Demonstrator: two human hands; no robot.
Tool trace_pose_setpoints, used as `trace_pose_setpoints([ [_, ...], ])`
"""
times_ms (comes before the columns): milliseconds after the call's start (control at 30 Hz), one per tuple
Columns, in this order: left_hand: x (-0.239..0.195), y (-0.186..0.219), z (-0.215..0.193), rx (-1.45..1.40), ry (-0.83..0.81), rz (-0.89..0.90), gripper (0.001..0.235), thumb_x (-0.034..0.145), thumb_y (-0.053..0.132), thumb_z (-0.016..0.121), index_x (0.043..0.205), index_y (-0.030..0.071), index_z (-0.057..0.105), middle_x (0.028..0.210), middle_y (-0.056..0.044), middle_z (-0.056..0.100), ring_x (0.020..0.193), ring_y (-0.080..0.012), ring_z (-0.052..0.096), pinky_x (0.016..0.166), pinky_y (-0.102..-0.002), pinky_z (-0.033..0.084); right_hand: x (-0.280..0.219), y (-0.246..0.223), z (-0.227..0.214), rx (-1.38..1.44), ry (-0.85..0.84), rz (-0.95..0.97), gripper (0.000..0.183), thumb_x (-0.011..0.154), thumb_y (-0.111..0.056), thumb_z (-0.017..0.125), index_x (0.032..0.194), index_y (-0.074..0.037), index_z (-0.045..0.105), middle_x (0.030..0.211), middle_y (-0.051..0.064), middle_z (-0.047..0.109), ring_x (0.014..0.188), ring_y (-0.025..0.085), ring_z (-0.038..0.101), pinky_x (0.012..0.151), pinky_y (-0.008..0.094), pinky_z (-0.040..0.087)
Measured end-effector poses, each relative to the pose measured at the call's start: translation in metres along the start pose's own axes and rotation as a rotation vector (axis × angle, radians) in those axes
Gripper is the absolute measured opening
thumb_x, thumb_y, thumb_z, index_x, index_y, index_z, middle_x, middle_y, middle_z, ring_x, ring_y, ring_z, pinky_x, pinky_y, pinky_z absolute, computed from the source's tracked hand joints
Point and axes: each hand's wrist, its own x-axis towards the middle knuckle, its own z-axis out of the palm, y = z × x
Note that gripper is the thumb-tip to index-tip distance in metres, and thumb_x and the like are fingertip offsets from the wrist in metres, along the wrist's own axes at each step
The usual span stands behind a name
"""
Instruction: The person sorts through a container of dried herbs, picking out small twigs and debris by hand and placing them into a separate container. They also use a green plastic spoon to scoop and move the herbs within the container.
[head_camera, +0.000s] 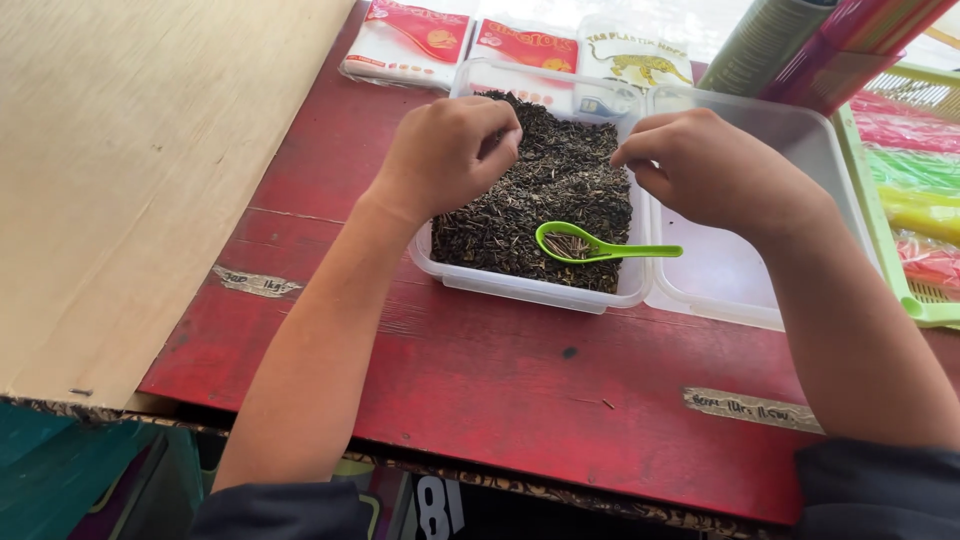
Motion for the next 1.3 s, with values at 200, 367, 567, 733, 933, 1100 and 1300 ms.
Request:
trace_pose_setpoints([
  [200,-0.001,-0.002,-0.014,-0.024,0.054,-0.024,0.013,0.097,0.02,0.059,0.087,0.013,0.066,0.072,-0.003,0.066,0.062,-0.0286,0.059,0.053,-0.044,0.042,-0.003,-0.01,-0.01,0.073,-0.053,-0.006,0.028,0.095,-0.007,0.057,0.117,-0.009,0.074,0.109,0.009,0.076,0.098,0.032,0.07,0.087,0.044,0.05],
  [367,-0.003,-0.002,-0.018,-0.005,0.061,-0.01,0.013,0.098,0.02,0.06,0.087,0.014,0.065,0.07,-0.003,0.064,0.06,-0.0282,0.058,0.052,-0.044,0.041,-0.013,-0.032,-0.039,0.066,-0.22,0.179,0.023,0.096,-0.031,0.063,0.108,-0.017,0.076,0.093,0.006,0.078,0.078,0.027,0.072,0.078,0.04,0.052],
  [567,-0.004,-0.004,-0.016,0.006,0.051,0.019,0.012,0.098,0.018,0.06,0.089,0.013,0.066,0.07,-0.003,0.064,0.06,-0.0273,0.058,0.051,-0.044,0.041,-0.029,-0.059,-0.057,0.033,-0.486,0.454,0.043,0.089,-0.046,0.071,0.122,-0.025,0.056,0.104,0.001,0.077,0.097,0.017,0.076,0.089,0.036,0.055],
  [733,-0.005,-0.007,-0.018,0.056,0.042,0.023,0.012,0.098,0.018,0.06,0.089,0.014,0.065,0.07,-0.002,0.062,0.06,-0.0278,0.057,0.051,-0.044,0.042,-0.034,-0.049,-0.043,0.1,-0.515,0.382,0.026,0.092,-0.035,0.068,0.109,-0.018,0.057,0.109,-0.002,0.075,0.093,0.016,0.077,0.082,0.038,0.058],
  [933,0.0,0.01,-0.038,-0.033,-0.132,-0.129,0.016,0.097,0.025,0.063,0.09,0.015,0.073,0.069,-0.001,0.07,0.059,-0.0239,0.063,0.057,-0.043,0.045,-0.031,-0.04,-0.032,0.01,-0.514,0.265,0.013,0.09,-0.028,0.063,0.099,-0.019,0.06,0.086,0.003,0.069,0.08,0.024,0.064,0.072,0.039,0.049],
  [1100,0.005,0.048,-0.059,-0.004,-0.627,-0.333,0.043,0.099,0.041,0.06,0.068,0.012,0.059,0.062,-0.007,0.061,0.063,-0.0254,0.054,0.061,-0.044,0.039,-0.026,-0.043,-0.03,-0.003,-0.545,0.292,0.015,0.089,-0.031,0.063,0.098,-0.02,0.061,0.087,0.0,0.07,0.082,0.021,0.065,0.073,0.036,0.05],
  [1300,0.01,0.069,-0.053,0.107,-0.872,-0.455,0.032,0.087,0.026,0.048,0.058,0.012,0.047,0.056,-0.004,0.055,0.056,-0.024,0.05,0.053,-0.041,0.044,-0.025,-0.042,-0.03,0.008,-0.553,0.31,0.015,0.089,-0.032,0.066,0.093,-0.019,0.06,0.085,-0.001,0.067,0.079,0.019,0.062,0.074,0.034,0.049],
])
